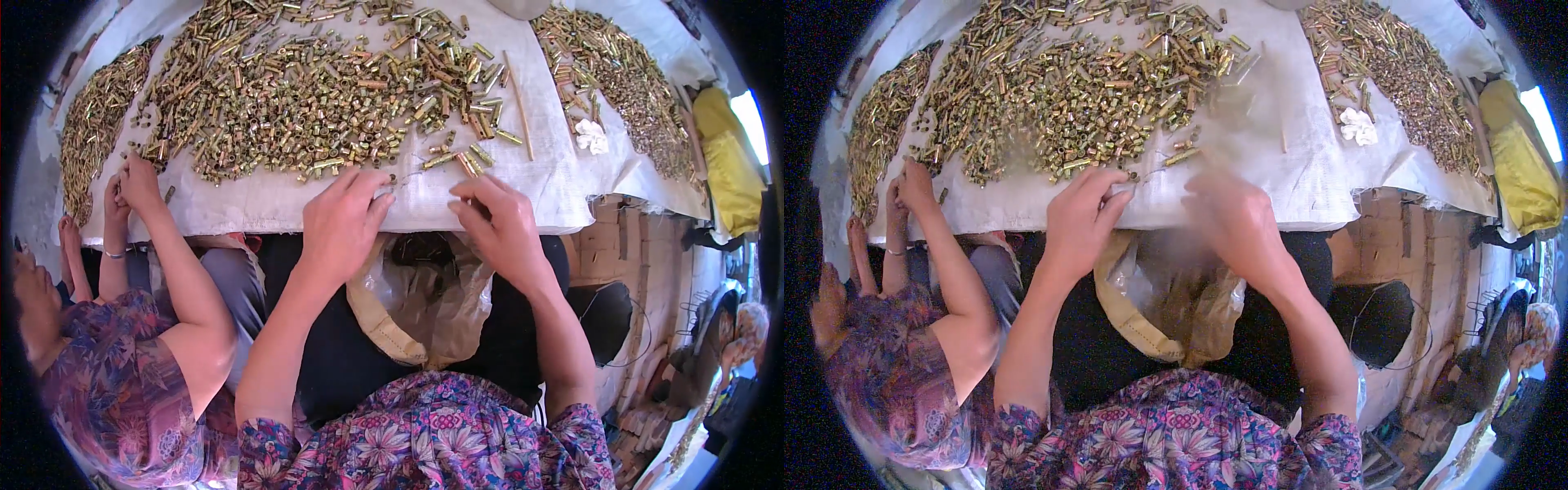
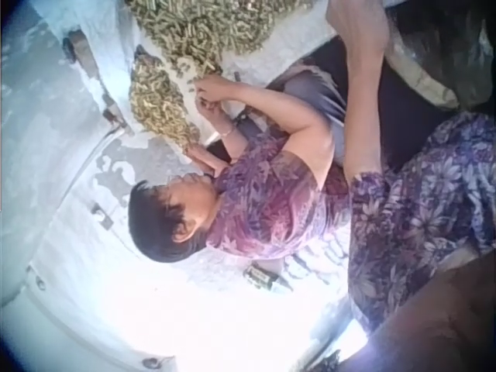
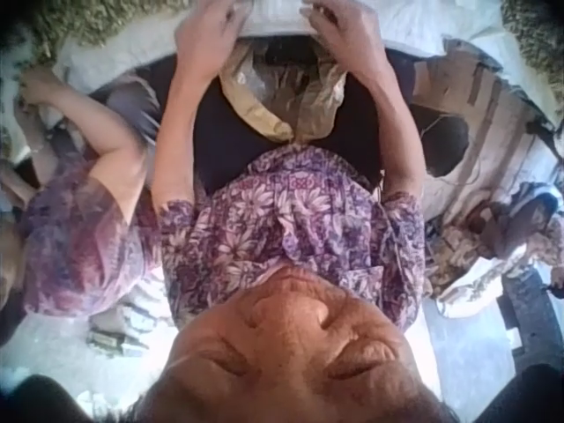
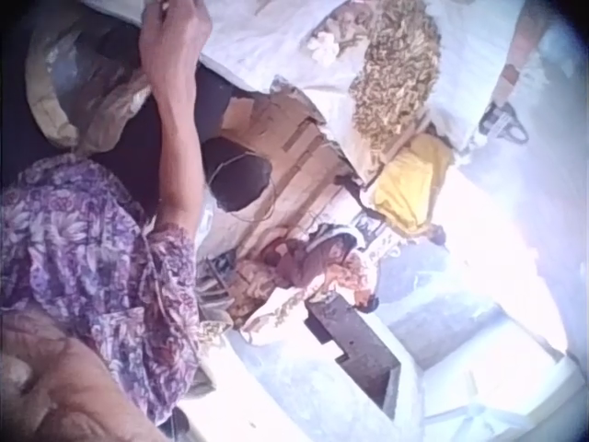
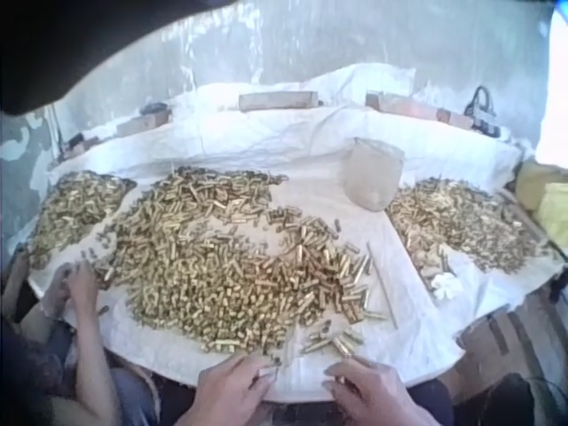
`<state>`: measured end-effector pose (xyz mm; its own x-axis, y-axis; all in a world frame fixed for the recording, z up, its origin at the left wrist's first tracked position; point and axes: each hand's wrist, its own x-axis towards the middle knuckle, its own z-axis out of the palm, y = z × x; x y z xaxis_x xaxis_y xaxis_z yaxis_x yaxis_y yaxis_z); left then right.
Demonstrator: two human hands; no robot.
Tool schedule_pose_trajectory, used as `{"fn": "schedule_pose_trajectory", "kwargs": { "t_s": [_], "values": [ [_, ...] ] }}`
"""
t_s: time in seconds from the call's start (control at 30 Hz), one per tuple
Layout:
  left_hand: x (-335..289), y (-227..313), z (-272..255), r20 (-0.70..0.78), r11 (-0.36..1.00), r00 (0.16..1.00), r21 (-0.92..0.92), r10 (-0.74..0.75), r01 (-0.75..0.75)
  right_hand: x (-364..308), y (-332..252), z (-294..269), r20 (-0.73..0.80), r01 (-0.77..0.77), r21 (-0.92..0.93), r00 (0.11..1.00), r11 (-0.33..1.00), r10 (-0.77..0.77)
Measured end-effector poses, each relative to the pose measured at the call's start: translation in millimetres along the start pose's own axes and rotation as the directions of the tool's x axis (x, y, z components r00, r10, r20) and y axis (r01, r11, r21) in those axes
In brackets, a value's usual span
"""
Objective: The person picks up metal sleeves and small metal pieces from the table, fits them together by hand, and drops the assembled metal parts into a bag.
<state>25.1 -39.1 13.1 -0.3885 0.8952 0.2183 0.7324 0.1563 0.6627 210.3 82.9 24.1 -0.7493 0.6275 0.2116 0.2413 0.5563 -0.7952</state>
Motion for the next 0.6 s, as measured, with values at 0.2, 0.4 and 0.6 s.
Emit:
{"fn": "schedule_pose_trajectory", "kwargs": {
  "t_s": [0.2,0.4,0.6],
  "values": [
    [26.4,-1.9,16.8,0.045,0.976,0.998,0.213,0.037,-0.045,46.8,24.0,12.7,0.025,0.267,-0.441,0.958,0.857,-0.286],
    [28.7,-7.0,18.5,0.108,0.964,0.990,0.241,0.088,-0.112,66.1,27.3,18.1,0.211,0.404,-0.563,0.914,0.721,-0.348],
    [16.0,-4.8,4.7,0.077,0.982,0.996,-0.182,-0.040,0.054,42.5,9.6,5.0,0.010,0.242,-0.216,0.969,0.946,-0.246]
  ]
}}
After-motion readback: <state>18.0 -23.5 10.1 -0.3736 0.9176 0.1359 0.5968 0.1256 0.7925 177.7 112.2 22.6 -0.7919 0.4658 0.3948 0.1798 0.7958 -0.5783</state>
